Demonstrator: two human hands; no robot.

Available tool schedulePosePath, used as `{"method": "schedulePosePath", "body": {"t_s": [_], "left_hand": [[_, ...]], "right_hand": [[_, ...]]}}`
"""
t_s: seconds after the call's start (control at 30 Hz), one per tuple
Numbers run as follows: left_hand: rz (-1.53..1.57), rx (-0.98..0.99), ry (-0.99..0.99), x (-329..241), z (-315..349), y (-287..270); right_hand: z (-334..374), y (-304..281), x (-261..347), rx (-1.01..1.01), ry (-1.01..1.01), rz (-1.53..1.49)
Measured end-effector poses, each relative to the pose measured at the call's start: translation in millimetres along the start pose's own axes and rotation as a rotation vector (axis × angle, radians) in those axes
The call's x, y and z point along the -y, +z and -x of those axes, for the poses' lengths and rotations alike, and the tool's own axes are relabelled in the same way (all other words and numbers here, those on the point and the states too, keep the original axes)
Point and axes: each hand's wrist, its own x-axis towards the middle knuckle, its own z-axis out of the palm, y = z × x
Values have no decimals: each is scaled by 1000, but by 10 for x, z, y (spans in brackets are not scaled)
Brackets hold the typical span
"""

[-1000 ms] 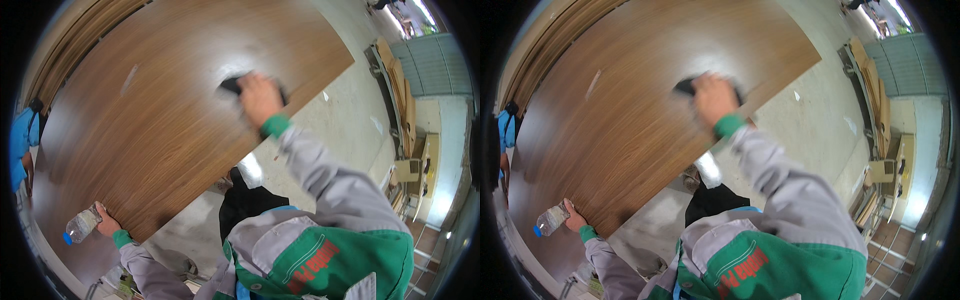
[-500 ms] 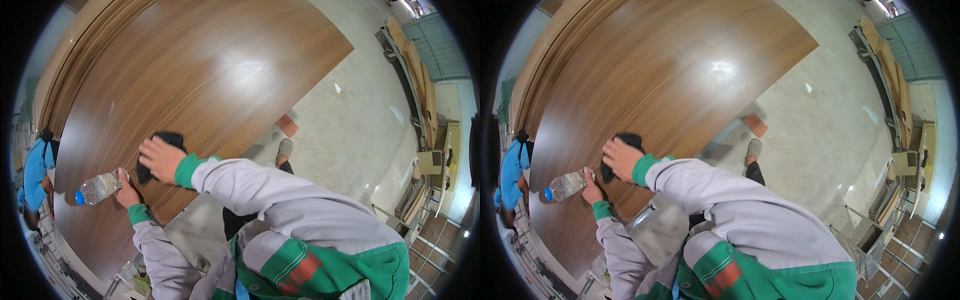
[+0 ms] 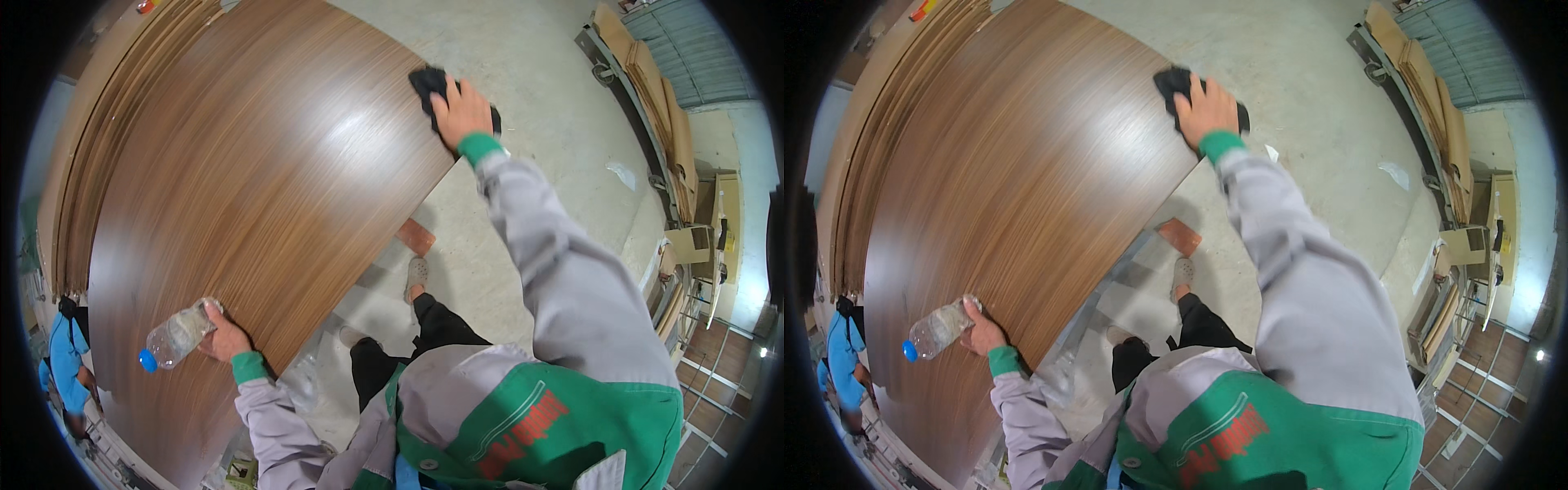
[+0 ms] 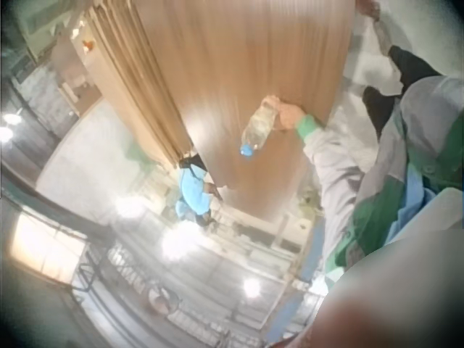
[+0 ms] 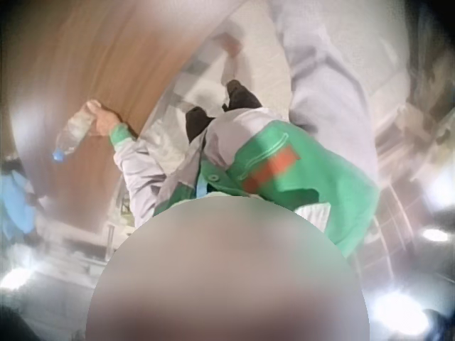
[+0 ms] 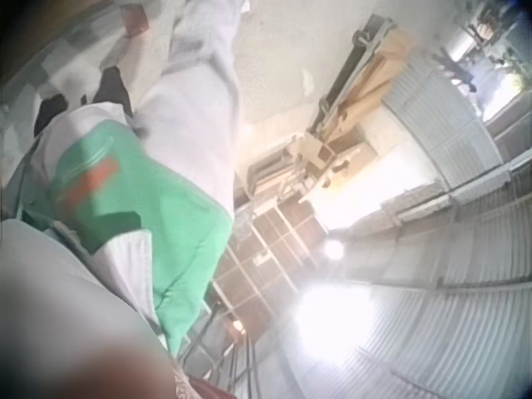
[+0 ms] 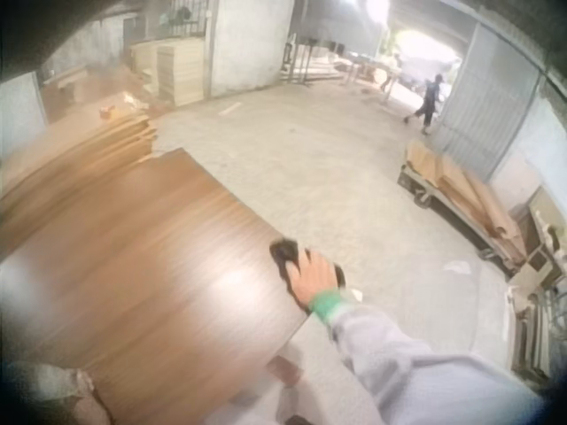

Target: The person scrapes residue from the edge of a large wooden tabletop using a utility knife, then wipes the entire surface with a cloth and water from a plastic bottle. The person moves around the table to clean all sides and edges, then places the bottle and cloth on the table.

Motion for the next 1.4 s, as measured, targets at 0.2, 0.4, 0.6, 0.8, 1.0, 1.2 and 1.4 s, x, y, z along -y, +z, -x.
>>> {"method": "schedulePosePath", "body": {"t_s": [0.2,0.4,0.6,0.8,1.0,1.2,1.4], "left_hand": [[105,-65,-28,220,35,103],[221,-79,4,-93,11,112],[173,12,-122,274,152,22],[322,-92,120,67,290,14],[243,-163,12,-208,288,54],[15,-60,-389,-805,402,214],[315,-333,-246,-2743,905,769]], "right_hand": [[-59,-105,116,410,249,-74],[-899,252,-321,607,170,-447],[-155,-136,-699,698,247,-532],[-1337,620,199,671,69,-219],[-3608,1601,1866,657,-85,-332],[-4094,1725,2475,657,-216,-545],[-2519,1163,930,464,-721,-778]]}}
